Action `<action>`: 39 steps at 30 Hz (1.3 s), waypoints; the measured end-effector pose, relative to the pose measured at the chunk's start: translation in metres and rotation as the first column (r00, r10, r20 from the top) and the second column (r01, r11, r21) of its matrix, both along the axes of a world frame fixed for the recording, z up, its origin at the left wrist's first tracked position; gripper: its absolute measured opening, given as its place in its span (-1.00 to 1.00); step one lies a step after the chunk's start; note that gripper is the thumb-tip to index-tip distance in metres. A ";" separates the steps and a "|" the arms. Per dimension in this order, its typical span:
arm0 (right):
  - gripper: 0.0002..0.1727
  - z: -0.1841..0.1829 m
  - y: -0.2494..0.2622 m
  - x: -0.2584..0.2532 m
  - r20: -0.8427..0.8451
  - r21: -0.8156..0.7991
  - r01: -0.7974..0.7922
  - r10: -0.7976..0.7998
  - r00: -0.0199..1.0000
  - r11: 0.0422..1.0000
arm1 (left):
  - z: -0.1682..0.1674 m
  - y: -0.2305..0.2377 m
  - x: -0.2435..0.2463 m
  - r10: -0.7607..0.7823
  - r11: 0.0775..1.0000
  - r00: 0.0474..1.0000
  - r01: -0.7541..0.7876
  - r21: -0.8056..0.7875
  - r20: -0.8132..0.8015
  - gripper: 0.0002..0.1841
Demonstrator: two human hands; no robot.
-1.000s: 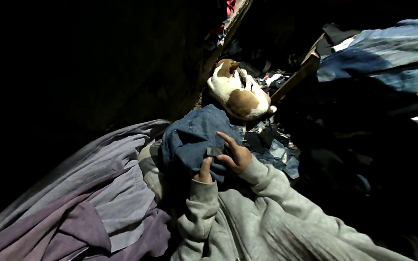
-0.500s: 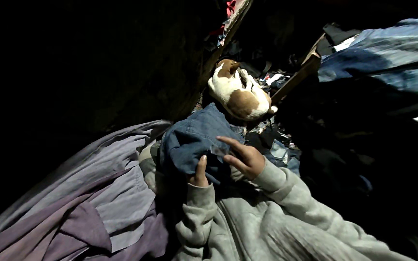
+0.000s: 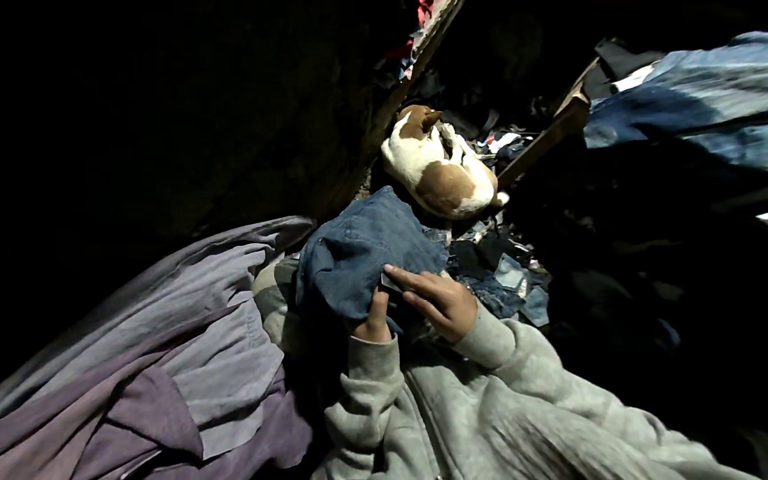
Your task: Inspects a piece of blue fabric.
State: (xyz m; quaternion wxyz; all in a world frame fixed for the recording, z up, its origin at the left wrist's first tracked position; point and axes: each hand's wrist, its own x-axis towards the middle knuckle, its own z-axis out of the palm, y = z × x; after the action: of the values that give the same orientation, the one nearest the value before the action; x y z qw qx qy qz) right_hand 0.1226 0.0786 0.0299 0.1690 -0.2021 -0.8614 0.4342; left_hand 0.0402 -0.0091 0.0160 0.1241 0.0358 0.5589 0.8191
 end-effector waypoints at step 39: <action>-0.24 -0.013 0.027 0.014 0.184 -0.292 0.198 -0.148 0.972 0.936 | 0.002 0.001 -0.018 0.121 0.933 0.888 0.051 -0.357 0.444 -0.69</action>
State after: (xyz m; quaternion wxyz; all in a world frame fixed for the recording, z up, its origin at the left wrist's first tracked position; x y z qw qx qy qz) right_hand 0.1361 0.1056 0.0164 0.1038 -0.3353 -0.7725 0.5292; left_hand 0.0226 -0.0085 0.0177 0.2419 -0.1924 0.6540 0.6905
